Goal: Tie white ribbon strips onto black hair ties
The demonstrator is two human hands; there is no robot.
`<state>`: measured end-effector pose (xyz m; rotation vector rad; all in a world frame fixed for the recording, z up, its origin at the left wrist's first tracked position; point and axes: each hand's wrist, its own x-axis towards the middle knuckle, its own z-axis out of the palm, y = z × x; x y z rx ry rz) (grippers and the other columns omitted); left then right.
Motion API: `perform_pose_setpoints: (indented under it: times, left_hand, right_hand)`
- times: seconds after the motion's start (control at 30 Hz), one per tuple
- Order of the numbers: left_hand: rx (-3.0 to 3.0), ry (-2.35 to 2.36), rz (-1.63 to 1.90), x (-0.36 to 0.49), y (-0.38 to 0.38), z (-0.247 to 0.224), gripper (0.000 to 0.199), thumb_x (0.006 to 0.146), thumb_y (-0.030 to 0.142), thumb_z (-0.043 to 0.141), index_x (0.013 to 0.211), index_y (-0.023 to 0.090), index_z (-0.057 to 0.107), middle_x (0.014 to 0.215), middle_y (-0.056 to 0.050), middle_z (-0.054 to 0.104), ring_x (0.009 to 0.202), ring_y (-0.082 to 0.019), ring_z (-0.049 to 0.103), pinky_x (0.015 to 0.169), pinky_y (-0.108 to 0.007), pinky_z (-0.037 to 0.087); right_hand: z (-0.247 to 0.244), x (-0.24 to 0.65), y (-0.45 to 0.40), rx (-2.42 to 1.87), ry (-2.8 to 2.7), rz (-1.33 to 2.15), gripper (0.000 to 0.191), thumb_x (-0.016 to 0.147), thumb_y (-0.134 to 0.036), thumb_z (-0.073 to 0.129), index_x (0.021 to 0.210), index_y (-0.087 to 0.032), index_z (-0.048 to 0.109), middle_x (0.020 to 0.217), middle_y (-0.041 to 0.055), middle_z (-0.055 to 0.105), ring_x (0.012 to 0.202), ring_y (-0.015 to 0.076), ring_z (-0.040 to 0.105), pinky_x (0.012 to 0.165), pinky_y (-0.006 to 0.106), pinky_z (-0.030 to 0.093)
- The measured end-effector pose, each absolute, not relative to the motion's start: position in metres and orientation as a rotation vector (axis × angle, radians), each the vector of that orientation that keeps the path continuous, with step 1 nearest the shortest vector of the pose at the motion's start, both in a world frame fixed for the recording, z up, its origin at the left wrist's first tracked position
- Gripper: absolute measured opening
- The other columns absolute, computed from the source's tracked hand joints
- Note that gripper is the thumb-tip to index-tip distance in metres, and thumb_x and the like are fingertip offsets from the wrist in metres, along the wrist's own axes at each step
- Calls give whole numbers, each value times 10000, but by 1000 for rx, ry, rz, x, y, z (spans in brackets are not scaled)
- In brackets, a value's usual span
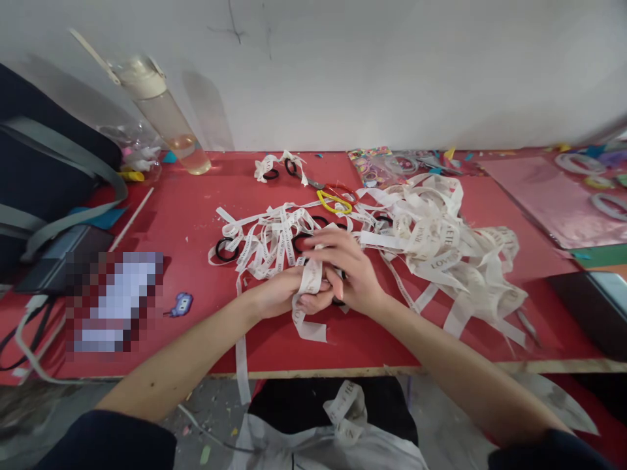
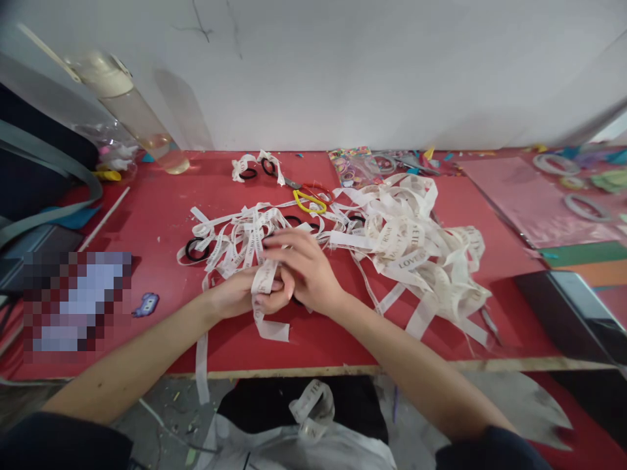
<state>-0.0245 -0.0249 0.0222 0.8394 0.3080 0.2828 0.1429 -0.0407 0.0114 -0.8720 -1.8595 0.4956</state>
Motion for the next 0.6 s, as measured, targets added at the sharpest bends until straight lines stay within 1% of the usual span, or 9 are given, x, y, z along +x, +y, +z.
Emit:
perform_pose_setpoints:
  times: [0.07, 0.17, 0.27, 0.37, 0.43, 0.53, 0.6]
  left_hand:
    - [905, 336, 290, -25, -26, 22, 233, 840, 370, 606, 858, 142, 648, 494, 66, 328, 449, -74, 252, 477, -233, 219]
    - [976, 313, 263, -24, -28, 23, 241, 861, 357, 581, 871, 126, 648, 493, 68, 321, 454, -75, 240, 487, -250, 180]
    - [1041, 264, 178, -23, -34, 24, 234, 900, 350, 559, 904, 130, 640, 537, 71, 322, 478, -71, 218, 492, -250, 158]
    - [1150, 241, 86, -22, -41, 27, 254, 918, 381, 557, 890, 148, 651, 603, 49, 377, 543, -84, 300, 525, -242, 232]
    - [1195, 210, 80, -23, -45, 31, 250, 913, 381, 568, 862, 155, 663, 627, 34, 420, 579, -93, 353, 558, -245, 282]
    - [1210, 180, 184, -27, -46, 36, 252, 880, 395, 615, 830, 155, 675, 674, 0, 508, 604, -104, 414, 579, -256, 323]
    - [1179, 180, 338, -31, -43, 36, 310, 867, 445, 619, 803, 148, 679, 618, 3, 485, 548, -98, 394, 539, -261, 296]
  right_hand:
    - [10, 143, -41, -748, -2013, 560, 233, 935, -294, 553, 1150, -269, 640, 1153, 81, 677, 1175, 262, 591, 1035, 484, 455]
    - [6, 144, -40, -785, -1963, 588, 247, 949, -284, 544, 1171, -267, 649, 1024, 53, 715, 1030, 224, 646, 1033, 464, 460]
    - [3, 143, -40, -910, -1912, 593, 267, 972, -216, 482, 1137, -279, 683, 931, 39, 714, 978, 205, 645, 957, 418, 499]
    - [1, 143, -40, -955, -1918, 582, 284, 974, -186, 470, 1081, -282, 714, 874, 38, 711, 932, 196, 645, 848, 363, 526]
    - [0, 142, -40, -930, -1944, 584, 255, 971, -203, 494, 1055, -280, 722, 892, 37, 721, 921, 191, 650, 842, 354, 526]
    - [0, 143, -40, -914, -1956, 618, 207, 970, -255, 517, 1009, -267, 720, 911, 39, 734, 953, 196, 660, 864, 359, 525]
    - [2, 143, -41, -955, -1934, 651, 204, 972, -294, 516, 959, -245, 714, 891, 43, 733, 934, 195, 666, 829, 337, 530]
